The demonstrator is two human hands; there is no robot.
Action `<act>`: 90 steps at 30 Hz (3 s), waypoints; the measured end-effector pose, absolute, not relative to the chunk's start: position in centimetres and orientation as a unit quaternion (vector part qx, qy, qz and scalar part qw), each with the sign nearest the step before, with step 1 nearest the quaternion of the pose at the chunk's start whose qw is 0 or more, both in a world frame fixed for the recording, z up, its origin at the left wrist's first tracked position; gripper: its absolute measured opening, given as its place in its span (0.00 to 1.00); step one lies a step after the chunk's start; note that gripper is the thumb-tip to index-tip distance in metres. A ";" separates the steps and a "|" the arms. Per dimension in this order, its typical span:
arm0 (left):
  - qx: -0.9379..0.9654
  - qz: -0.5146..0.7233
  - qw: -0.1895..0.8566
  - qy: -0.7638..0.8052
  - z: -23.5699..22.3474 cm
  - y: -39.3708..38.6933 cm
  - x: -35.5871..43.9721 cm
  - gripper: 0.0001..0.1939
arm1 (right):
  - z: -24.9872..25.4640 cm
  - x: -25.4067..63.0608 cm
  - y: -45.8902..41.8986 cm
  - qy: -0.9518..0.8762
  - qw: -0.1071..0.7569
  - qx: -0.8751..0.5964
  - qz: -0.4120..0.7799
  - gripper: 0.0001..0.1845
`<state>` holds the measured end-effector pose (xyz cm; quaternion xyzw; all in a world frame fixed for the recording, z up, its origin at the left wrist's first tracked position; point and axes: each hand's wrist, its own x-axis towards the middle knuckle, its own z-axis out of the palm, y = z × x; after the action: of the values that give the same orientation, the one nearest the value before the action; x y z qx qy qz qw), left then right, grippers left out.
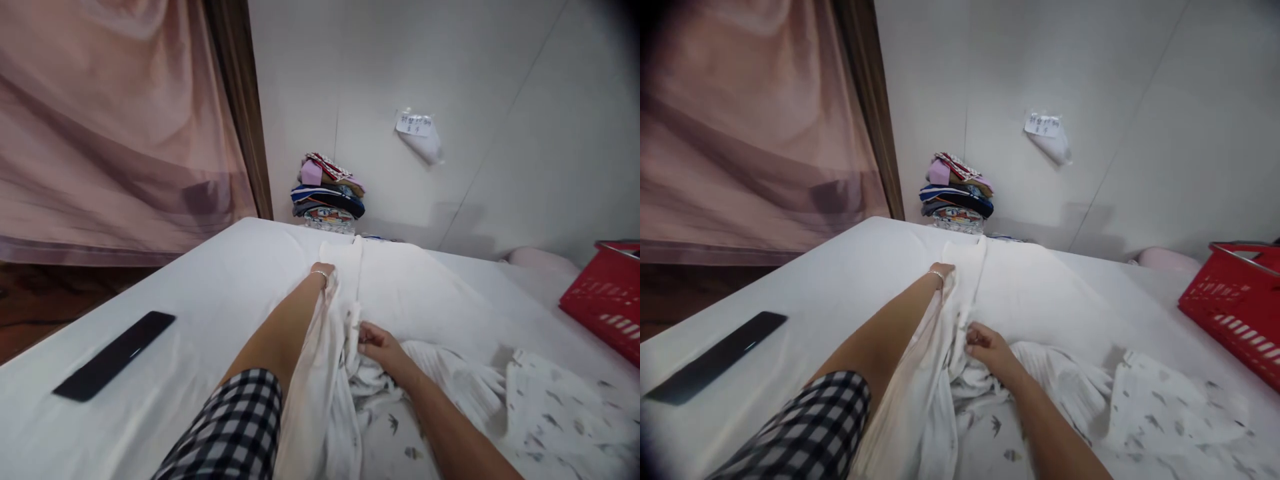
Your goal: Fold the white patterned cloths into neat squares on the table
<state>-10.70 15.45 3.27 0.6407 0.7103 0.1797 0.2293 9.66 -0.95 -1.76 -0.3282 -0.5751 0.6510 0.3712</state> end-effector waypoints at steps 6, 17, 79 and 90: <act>0.608 0.248 0.132 0.743 7.3 15.2 -12.2 0.21 | -2.2 9.8 -1.1 -0.575 0.363 -0.332 0.653 0.12; 0.913 0.051 0.155 0.374 3.1 -0.5 -7.9 0.11 | 2.8 11.7 -5.3 -0.761 0.338 -0.304 0.463 0.03; 0.595 0.412 0.450 0.523 6.4 -4.8 -1.6 0.14 | 6.4 18.3 -7.8 -0.651 0.429 -0.372 0.504 0.13; 0.669 0.455 0.402 0.429 6.3 -8.6 0.3 0.12 | 7.4 17.5 -8.4 -0.720 0.488 -0.315 0.380 0.07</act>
<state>0.27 -8.62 6.30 0.6691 0.4290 0.4549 0.4016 17.48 -8.42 7.39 -0.3150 -0.7201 0.3799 0.4878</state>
